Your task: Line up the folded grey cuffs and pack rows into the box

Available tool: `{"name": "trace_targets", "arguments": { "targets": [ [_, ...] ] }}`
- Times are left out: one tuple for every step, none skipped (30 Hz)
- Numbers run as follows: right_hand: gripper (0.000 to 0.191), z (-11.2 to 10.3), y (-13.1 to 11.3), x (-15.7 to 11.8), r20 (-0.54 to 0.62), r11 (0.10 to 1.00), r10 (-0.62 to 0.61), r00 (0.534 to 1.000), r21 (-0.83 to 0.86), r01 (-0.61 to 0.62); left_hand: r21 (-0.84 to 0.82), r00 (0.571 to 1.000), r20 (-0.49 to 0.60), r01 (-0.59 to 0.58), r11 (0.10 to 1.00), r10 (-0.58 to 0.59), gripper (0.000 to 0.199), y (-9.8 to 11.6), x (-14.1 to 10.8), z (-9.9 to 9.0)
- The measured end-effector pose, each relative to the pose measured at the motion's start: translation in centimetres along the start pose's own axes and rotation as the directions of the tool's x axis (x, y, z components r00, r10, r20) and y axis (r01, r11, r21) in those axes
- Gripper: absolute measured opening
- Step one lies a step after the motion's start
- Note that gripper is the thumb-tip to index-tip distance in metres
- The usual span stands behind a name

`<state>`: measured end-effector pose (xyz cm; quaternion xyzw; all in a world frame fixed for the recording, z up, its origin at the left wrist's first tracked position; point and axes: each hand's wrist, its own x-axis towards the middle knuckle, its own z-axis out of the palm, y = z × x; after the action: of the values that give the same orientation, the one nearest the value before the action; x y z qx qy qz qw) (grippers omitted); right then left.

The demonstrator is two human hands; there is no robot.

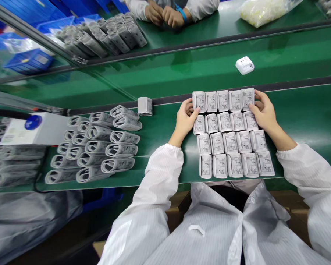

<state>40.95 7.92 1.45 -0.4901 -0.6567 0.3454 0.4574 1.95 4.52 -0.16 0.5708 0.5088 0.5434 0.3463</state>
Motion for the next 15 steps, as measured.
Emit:
{"name": "trace_targets", "arguments": {
  "targets": [
    [0.109, 0.0, 0.03, 0.0, -0.001, 1.0, -0.001, 1.0, 0.003, 0.001, -0.001, 1.0, -0.002, 0.001, 1.0, -0.001, 0.082, -0.04, 0.01, 0.0],
    [0.109, 0.0, 0.07, 0.01, -0.002, 1.0, -0.002, 1.0, 0.005, 0.002, -0.003, 1.0, -0.003, 0.002, 1.0, -0.002, 0.082, -0.07, 0.01, -0.01],
    [0.108, 0.0, 0.13, 0.02, -0.003, 1.0, -0.004, 1.0, 0.005, 0.004, -0.005, 1.0, -0.004, 0.004, 1.0, -0.004, 0.082, -0.1, 0.02, -0.02],
    [0.107, 0.0, 0.21, 0.02, -0.002, 1.0, -0.007, 1.0, 0.003, 0.007, -0.008, 1.0, -0.004, 0.004, 1.0, -0.004, 0.082, -0.13, 0.02, -0.04],
    [0.106, -0.01, 0.29, 0.03, 0.001, 1.0, -0.011, 1.0, -0.002, 0.011, -0.009, 1.0, -0.002, 0.004, 1.0, -0.004, 0.081, -0.15, 0.02, -0.05],
    [0.105, -0.03, 0.37, 0.03, 0.006, 1.0, -0.016, 1.0, -0.008, 0.016, -0.009, 1.0, 0.001, 0.004, 1.0, -0.004, 0.081, -0.17, 0.02, -0.06],
    [0.105, -0.05, 0.43, 0.04, 0.013, 1.0, -0.021, 1.0, -0.015, 0.021, -0.008, 1.0, 0.004, 0.003, 1.0, -0.003, 0.08, -0.17, 0.02, -0.07],
    [0.104, -0.07, 0.48, 0.04, 0.019, 0.999, -0.026, 0.999, -0.022, 0.027, -0.006, 1.0, 0.006, 0.001, 1.0, -0.001, 0.079, -0.16, 0.01, -0.08],
    [0.104, -0.09, 0.51, 0.04, 0.024, 0.999, -0.03, 0.999, -0.027, 0.031, -0.006, 1.0, 0.005, -0.001, 1.0, 0.001, 0.079, -0.14, 0.01, -0.08],
    [0.104, -0.11, 0.51, 0.03, 0.026, 0.999, -0.032, 0.999, -0.029, 0.033, -0.007, 1.0, 0.003, -0.001, 1.0, 0.001, 0.079, -0.12, 0.0, -0.07],
    [0.104, -0.12, 0.49, 0.03, 0.025, 0.999, -0.031, 0.999, -0.028, 0.032, -0.008, 1.0, 0.0, -0.002, 1.0, 0.002, 0.079, -0.1, -0.01, -0.07],
    [0.104, -0.14, 0.46, 0.02, 0.023, 0.999, -0.029, 0.999, -0.024, 0.03, -0.011, 1.0, -0.003, -0.002, 1.0, 0.002, 0.079, -0.07, -0.02, -0.06],
    [0.104, -0.14, 0.43, 0.01, 0.021, 0.999, -0.026, 0.999, -0.018, 0.026, -0.014, 1.0, -0.005, -0.001, 1.0, 0.001, 0.08, -0.06, -0.02, -0.04],
    [0.104, -0.15, 0.4, 0.0, 0.019, 1.0, -0.023, 1.0, -0.012, 0.023, -0.017, 1.0, -0.006, 0.0, 1.0, 0.0, 0.08, -0.04, -0.03, -0.03],
    [0.104, -0.17, 0.39, 0.0, 0.02, 1.0, -0.021, 1.0, -0.006, 0.021, -0.02, 1.0, -0.007, 0.001, 1.0, -0.001, 0.08, -0.04, -0.02, -0.02]
  ]
}}
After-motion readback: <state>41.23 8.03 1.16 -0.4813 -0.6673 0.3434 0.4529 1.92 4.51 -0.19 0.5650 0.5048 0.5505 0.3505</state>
